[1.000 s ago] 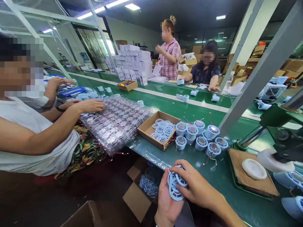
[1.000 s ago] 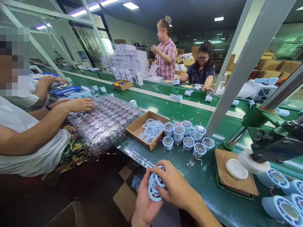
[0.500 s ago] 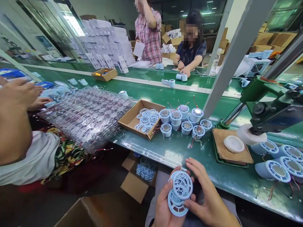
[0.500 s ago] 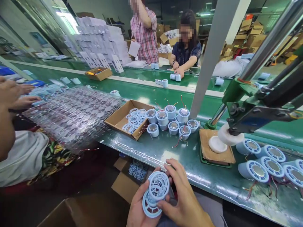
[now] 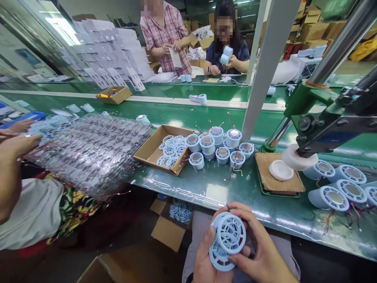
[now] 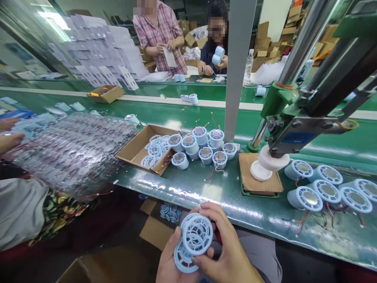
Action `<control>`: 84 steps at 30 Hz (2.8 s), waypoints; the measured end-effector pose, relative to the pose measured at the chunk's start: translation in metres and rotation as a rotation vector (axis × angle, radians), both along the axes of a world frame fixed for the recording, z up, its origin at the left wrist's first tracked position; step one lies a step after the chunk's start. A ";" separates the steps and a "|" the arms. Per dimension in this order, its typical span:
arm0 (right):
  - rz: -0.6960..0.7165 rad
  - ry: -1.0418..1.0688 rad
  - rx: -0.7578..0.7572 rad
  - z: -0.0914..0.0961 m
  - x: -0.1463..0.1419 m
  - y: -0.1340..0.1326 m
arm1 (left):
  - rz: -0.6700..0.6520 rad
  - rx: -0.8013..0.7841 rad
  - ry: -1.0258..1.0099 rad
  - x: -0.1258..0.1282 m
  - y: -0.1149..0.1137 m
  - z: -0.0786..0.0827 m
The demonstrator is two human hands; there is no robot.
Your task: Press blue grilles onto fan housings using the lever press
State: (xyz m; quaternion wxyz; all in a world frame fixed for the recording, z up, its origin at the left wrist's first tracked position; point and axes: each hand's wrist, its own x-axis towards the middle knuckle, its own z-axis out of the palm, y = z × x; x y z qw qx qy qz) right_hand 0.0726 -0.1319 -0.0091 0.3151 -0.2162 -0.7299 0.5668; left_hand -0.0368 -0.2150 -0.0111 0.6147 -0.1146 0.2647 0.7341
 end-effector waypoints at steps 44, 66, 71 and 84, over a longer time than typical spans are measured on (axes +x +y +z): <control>0.128 0.144 -0.539 -0.010 -0.012 -0.010 | 0.134 -0.255 0.153 0.010 0.000 0.027; 0.108 0.121 -0.481 -0.006 -0.009 -0.008 | 0.127 -0.235 0.202 0.011 0.001 0.028; 0.097 0.099 -0.433 -0.008 -0.008 -0.009 | 0.121 -0.229 0.209 0.011 -0.001 0.025; -0.032 0.183 -0.124 -0.015 -0.010 -0.016 | 0.107 -0.172 0.154 0.008 -0.012 0.007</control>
